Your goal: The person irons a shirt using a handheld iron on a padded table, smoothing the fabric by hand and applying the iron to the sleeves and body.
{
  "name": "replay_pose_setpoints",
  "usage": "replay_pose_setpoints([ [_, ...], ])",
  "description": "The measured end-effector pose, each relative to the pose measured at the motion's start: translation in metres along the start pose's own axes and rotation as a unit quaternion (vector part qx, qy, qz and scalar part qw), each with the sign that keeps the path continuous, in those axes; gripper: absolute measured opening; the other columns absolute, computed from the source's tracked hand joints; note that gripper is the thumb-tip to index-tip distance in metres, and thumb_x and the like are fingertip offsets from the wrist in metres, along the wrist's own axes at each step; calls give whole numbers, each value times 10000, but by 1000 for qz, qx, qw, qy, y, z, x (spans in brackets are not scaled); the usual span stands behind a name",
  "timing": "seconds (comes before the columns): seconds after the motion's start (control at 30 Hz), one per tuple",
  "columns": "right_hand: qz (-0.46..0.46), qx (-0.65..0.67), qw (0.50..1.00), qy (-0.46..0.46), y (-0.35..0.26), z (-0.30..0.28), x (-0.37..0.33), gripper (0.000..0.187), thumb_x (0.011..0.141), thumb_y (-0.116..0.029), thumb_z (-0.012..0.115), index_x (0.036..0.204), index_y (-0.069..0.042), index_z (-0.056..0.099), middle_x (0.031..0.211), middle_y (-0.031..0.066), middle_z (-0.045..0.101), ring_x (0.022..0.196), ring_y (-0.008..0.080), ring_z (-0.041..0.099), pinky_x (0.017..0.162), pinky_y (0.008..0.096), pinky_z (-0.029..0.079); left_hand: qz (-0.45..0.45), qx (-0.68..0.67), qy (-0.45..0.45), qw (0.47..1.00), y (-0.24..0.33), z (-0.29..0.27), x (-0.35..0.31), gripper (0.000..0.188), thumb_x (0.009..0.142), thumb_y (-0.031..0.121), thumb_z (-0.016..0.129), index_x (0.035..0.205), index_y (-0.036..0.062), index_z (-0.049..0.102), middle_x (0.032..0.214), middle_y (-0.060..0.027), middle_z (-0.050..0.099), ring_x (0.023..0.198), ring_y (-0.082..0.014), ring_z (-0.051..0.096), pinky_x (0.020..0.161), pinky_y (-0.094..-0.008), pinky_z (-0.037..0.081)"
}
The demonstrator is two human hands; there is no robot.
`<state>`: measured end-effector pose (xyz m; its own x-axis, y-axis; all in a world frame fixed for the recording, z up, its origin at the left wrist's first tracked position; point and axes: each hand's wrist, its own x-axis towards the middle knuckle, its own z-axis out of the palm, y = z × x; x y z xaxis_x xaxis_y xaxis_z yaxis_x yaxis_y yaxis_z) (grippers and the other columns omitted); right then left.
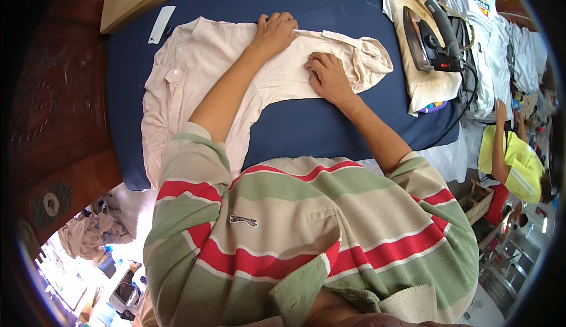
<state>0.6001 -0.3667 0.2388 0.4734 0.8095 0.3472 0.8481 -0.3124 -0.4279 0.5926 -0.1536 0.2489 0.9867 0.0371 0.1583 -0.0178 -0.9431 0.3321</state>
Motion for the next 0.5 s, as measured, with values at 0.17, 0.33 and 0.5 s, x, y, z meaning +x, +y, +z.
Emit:
replay_pose_setpoints([
  [0.17, 17, -94, 995, -22, -2, 4, 4, 359, 749, -152, 524, 1104, -94, 531, 1272, 112, 475, 1205, 299, 414, 1006, 450, 294, 26, 3, 1, 1000, -6, 5, 12, 201, 866, 250, 539, 963, 75, 517, 977, -67, 600, 939, -265, 557, 825, -416, 397],
  [0.33, 60, -142, 986, -65, 5, 6, 8, 542, 772, -273, 496, 1284, -97, 456, 1389, 128, 383, 1280, 314, 345, 1064, 485, 233, 32, 13, 34, 999, -28, 18, 8, 260, 851, 331, 562, 934, 85, 540, 952, -55, 634, 896, -251, 589, 774, -389, 420],
  [0.5, 112, -152, 979, -75, 25, -7, 5, 623, 781, -389, 476, 1350, -145, 407, 1432, 125, 322, 1322, 324, 286, 1084, 511, 192, 62, -1, 4, 998, -67, -29, -12, 330, 801, 358, 620, 992, 90, 599, 1003, -95, 640, 962, -250, 581, 887, -385, 384],
])
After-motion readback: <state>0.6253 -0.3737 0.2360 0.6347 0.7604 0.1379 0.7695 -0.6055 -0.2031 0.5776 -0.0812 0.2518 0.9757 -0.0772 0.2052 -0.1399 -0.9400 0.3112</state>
